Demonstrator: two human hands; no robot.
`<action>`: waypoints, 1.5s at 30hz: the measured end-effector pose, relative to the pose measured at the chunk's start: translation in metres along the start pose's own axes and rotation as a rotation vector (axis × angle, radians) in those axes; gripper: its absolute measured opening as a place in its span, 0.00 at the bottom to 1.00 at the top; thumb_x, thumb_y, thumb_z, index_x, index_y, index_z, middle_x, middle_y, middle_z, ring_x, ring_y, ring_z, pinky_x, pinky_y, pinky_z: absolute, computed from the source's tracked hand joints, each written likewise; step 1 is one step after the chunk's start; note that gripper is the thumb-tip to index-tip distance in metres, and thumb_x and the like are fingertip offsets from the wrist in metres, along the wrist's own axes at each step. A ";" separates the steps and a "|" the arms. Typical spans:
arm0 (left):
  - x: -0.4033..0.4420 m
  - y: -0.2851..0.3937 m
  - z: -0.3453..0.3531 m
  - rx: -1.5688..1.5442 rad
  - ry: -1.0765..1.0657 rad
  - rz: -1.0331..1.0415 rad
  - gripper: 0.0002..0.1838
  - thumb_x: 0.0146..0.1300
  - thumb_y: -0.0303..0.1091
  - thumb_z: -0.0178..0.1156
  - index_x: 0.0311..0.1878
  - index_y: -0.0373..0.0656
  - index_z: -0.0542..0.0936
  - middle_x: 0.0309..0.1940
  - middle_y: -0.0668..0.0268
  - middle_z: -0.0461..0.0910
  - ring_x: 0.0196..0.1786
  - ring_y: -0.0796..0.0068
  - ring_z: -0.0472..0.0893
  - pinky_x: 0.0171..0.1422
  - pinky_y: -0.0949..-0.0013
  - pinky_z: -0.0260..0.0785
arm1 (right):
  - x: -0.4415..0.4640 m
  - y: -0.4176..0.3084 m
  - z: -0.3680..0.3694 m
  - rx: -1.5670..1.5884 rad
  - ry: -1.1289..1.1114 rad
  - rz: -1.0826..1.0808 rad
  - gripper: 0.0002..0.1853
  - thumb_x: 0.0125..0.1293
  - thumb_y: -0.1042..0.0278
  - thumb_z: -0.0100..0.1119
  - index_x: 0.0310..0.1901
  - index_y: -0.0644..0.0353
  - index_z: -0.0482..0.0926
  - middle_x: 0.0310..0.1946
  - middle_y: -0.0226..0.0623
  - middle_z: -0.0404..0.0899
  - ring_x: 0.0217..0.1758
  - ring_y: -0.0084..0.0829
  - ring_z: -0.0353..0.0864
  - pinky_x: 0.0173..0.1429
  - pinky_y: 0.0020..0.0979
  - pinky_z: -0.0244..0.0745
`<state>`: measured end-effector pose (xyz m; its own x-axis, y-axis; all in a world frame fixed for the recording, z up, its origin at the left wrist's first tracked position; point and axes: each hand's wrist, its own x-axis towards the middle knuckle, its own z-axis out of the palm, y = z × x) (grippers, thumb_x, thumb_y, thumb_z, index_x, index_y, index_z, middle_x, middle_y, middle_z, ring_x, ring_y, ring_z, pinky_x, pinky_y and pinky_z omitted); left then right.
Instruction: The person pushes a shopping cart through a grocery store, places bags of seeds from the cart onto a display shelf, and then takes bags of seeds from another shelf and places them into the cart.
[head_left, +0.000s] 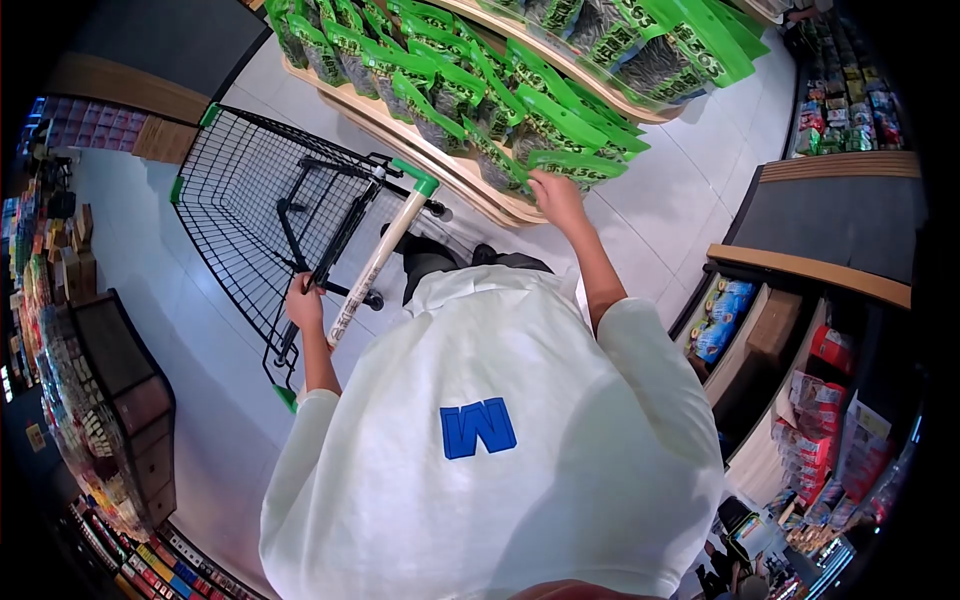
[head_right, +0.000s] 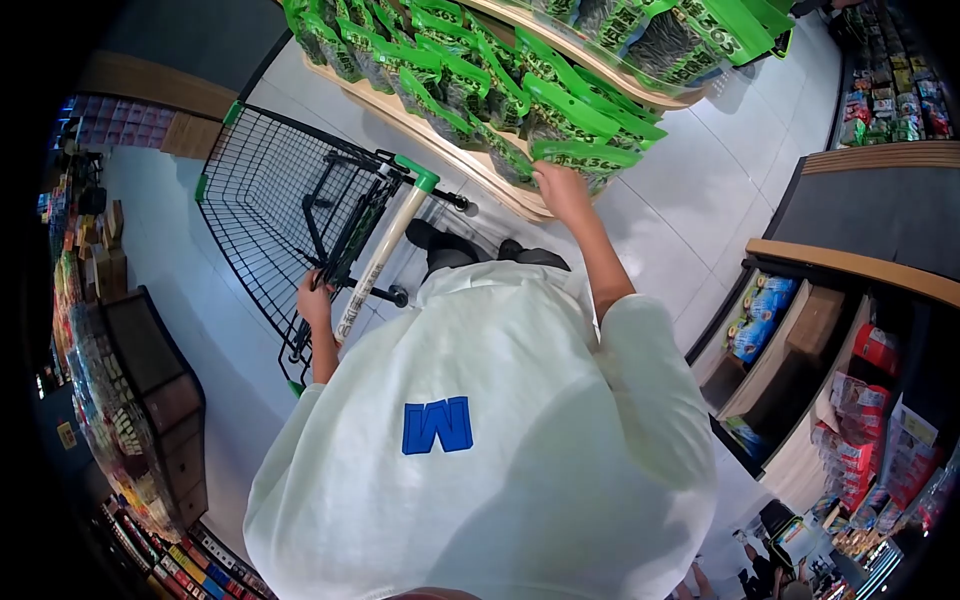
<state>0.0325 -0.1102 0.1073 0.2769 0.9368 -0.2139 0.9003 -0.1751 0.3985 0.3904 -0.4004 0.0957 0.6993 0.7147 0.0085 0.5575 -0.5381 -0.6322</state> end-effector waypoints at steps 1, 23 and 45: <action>-0.001 0.001 -0.001 0.003 0.002 0.007 0.15 0.57 0.44 0.47 0.35 0.48 0.81 0.15 0.70 0.77 0.25 0.71 0.77 0.32 0.71 0.65 | 0.000 0.000 0.001 0.014 0.032 0.003 0.08 0.58 0.66 0.52 0.37 0.58 0.76 0.28 0.46 0.76 0.31 0.48 0.75 0.34 0.40 0.69; -0.002 0.012 -0.007 -0.030 0.014 -0.051 0.14 0.52 0.41 0.46 0.32 0.50 0.80 0.14 0.69 0.76 0.26 0.67 0.78 0.31 0.69 0.65 | -0.001 -0.009 0.018 0.038 0.083 0.081 0.10 0.57 0.68 0.53 0.38 0.64 0.76 0.34 0.47 0.77 0.37 0.48 0.75 0.40 0.39 0.70; 0.009 -0.008 -0.002 -0.007 -0.048 -0.061 0.12 0.51 0.37 0.49 0.35 0.52 0.80 0.17 0.69 0.78 0.30 0.67 0.79 0.33 0.68 0.65 | 0.005 -0.003 0.026 0.080 0.180 0.058 0.09 0.59 0.68 0.50 0.36 0.64 0.76 0.32 0.48 0.76 0.34 0.49 0.75 0.39 0.42 0.69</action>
<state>0.0273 -0.1001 0.1037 0.2371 0.9302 -0.2803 0.9137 -0.1155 0.3895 0.3803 -0.3840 0.0772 0.8018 0.5885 0.1040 0.4818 -0.5335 -0.6952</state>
